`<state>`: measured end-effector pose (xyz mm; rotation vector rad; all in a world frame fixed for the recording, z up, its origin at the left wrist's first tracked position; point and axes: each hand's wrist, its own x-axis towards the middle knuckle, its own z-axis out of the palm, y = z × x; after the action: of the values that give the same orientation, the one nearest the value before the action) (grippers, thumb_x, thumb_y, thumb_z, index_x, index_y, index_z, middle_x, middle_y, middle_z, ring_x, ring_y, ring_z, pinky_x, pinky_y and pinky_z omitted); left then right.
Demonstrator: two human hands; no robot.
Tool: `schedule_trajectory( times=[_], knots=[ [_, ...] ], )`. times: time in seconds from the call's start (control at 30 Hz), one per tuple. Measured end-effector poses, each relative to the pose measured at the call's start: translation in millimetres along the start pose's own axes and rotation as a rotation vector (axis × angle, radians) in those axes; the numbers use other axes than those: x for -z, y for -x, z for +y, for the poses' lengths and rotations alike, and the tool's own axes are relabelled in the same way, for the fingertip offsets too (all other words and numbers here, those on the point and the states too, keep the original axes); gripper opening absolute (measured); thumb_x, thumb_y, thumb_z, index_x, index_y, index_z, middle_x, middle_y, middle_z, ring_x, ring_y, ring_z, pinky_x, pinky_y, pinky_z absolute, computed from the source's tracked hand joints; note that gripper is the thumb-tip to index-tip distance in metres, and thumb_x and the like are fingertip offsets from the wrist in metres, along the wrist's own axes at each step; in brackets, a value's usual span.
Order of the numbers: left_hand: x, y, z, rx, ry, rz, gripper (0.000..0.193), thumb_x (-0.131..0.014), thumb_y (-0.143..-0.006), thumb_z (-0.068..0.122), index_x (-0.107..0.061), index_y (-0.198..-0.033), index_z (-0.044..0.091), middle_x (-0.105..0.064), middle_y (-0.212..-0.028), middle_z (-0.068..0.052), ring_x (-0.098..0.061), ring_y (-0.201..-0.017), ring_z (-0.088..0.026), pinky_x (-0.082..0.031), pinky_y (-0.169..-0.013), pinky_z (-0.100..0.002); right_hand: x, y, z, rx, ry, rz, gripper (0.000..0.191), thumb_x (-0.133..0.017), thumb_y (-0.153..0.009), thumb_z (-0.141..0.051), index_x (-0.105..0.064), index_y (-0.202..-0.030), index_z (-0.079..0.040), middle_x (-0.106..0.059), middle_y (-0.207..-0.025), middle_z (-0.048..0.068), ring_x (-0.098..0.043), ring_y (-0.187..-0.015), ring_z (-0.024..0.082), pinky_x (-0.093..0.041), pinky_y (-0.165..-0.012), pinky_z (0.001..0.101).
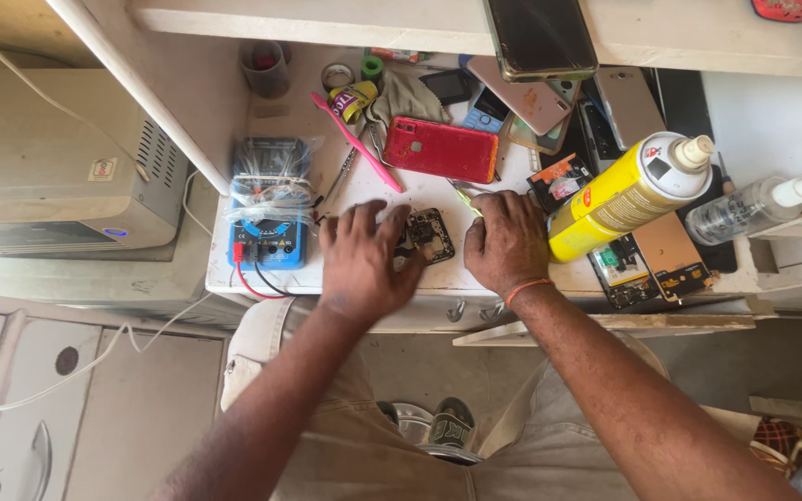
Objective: The person works at a cluttered repair bench on a disassembled phone motherboard, holding the board steady with one hand while probing and manipulating its components with a small tool in the other hand, occasionally repositioning the board and lifting it to view it from different angles.
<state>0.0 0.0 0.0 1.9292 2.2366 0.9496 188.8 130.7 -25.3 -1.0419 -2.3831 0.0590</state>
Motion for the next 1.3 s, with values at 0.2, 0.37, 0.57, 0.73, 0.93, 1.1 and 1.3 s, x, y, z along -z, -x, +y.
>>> schedule_trajectory(
  times=[0.2,0.37,0.57,0.73,0.93,1.1,1.3],
  knots=[
    [-0.2,10.6,1.6,-0.033,-0.133,0.076,0.074,-0.069,-0.083,0.056,-0.061,-0.131,0.000,-0.057,-0.129,-0.019,-0.050,-0.125,-0.038,-0.028,-0.106,-0.065,7.4,-2.5,-10.4,-0.027,0.060,0.039,0.035,-0.065,-0.084,-0.018,-0.066,-0.116,-0.004,-0.058,-0.104,0.016,-0.056,-0.104,0.037,-0.044,-0.094,0.0510],
    [-1.7,2.5,-2.1,-0.054,-0.206,0.041,0.074,-0.064,-0.087,0.059,-0.061,-0.130,0.000,-0.057,-0.126,-0.018,-0.049,-0.125,-0.035,-0.024,-0.111,-0.067,8.1,-3.4,-11.7,-0.028,0.073,0.039,0.029,-0.065,-0.085,-0.019,-0.069,-0.110,-0.005,-0.059,-0.103,0.015,-0.056,-0.103,0.037,-0.045,-0.094,0.0508],
    [-11.9,10.2,-3.8,0.075,-0.236,0.142,0.054,-0.059,-0.092,0.047,-0.064,-0.129,0.008,-0.058,-0.127,-0.015,-0.051,-0.124,-0.034,-0.029,-0.111,-0.061,0.9,-1.4,-6.4,-0.066,0.126,0.013,0.016,-0.066,-0.086,-0.021,-0.062,-0.091,-0.006,-0.056,-0.098,0.016,-0.055,-0.101,0.037,-0.044,-0.091,0.0512],
    [-16.2,8.4,-4.6,0.175,-0.133,0.166,0.044,-0.063,-0.084,0.037,-0.070,-0.119,0.011,-0.060,-0.113,-0.013,-0.053,-0.113,-0.036,-0.035,-0.103,-0.056,3.4,-2.8,-7.2,-0.038,0.112,0.041,0.016,-0.066,-0.088,-0.021,-0.059,-0.090,-0.007,-0.056,-0.098,0.016,-0.055,-0.101,0.037,-0.044,-0.089,0.0514],
    [-23.8,2.3,-1.8,0.281,-0.109,0.259,0.025,-0.063,-0.086,0.029,-0.074,-0.107,0.020,-0.063,-0.109,-0.007,-0.056,-0.111,-0.032,-0.039,-0.105,-0.051,9.1,-1.5,-9.9,-0.006,0.107,0.091,0.015,-0.065,-0.092,-0.021,-0.059,-0.096,-0.009,-0.058,-0.096,0.015,-0.056,-0.097,0.037,-0.042,-0.085,0.0512],
    [-23.0,4.2,2.6,0.243,-0.174,0.259,0.028,-0.065,-0.083,0.031,-0.071,-0.107,0.016,-0.061,-0.108,-0.010,-0.055,-0.107,-0.034,-0.037,-0.100,-0.052,12.4,1.6,-12.8,0.063,0.071,0.154,0.016,-0.063,-0.098,-0.018,-0.057,-0.108,-0.006,-0.062,-0.090,0.012,-0.058,-0.091,0.036,-0.040,-0.082,0.0515],
    [-18.3,3.3,7.7,0.240,-0.180,0.231,0.031,-0.065,-0.082,0.033,-0.069,-0.106,0.014,-0.061,-0.108,-0.011,-0.055,-0.106,-0.034,-0.037,-0.099,-0.053,16.2,3.4,-13.9,0.157,0.022,0.231,0.016,-0.063,-0.098,-0.010,-0.057,-0.113,-0.008,-0.064,-0.097,0.012,-0.058,-0.092,0.036,-0.041,-0.082,0.0507]
  ],
)
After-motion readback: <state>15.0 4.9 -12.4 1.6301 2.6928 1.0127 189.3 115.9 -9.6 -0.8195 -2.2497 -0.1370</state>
